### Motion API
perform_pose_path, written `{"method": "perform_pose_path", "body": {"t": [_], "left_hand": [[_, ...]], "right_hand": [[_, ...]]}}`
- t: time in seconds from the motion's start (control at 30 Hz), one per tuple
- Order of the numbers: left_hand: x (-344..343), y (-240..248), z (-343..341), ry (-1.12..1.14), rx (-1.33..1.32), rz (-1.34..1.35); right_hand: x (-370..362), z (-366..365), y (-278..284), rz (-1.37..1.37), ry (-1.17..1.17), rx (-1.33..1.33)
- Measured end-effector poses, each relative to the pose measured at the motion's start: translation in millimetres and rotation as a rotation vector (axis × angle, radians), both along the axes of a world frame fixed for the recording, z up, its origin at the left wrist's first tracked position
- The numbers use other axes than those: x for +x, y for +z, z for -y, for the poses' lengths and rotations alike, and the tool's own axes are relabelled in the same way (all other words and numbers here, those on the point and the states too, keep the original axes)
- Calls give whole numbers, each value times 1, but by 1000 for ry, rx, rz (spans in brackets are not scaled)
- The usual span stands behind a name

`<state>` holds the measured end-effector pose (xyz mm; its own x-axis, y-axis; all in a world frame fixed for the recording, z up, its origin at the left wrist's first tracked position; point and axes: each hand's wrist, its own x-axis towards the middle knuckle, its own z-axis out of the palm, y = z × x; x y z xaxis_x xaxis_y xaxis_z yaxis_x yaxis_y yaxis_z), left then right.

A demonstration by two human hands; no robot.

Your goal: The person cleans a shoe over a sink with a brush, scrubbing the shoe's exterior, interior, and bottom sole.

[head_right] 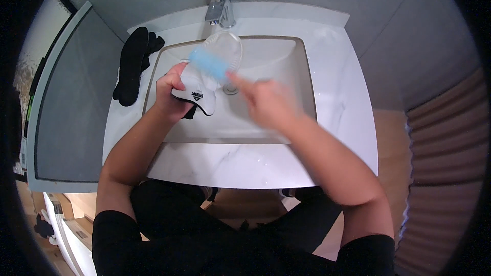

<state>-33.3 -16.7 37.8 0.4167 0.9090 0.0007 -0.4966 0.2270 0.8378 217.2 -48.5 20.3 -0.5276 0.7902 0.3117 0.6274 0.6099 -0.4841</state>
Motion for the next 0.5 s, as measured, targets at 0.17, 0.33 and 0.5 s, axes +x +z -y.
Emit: {"method": "perform_pose_path", "body": {"t": [0.17,0.33,0.5], "left_hand": [[-13,-20,-4,-38,-22,7],[-7,-19,-2,-40,-26,11],[-8,-16,-2,-68,-3,-32]], "right_hand": [[3,-3,-2,91,-102,7],[5,-9,8,109,-183,31],[9,-17,22,43,-272,-36]]}}
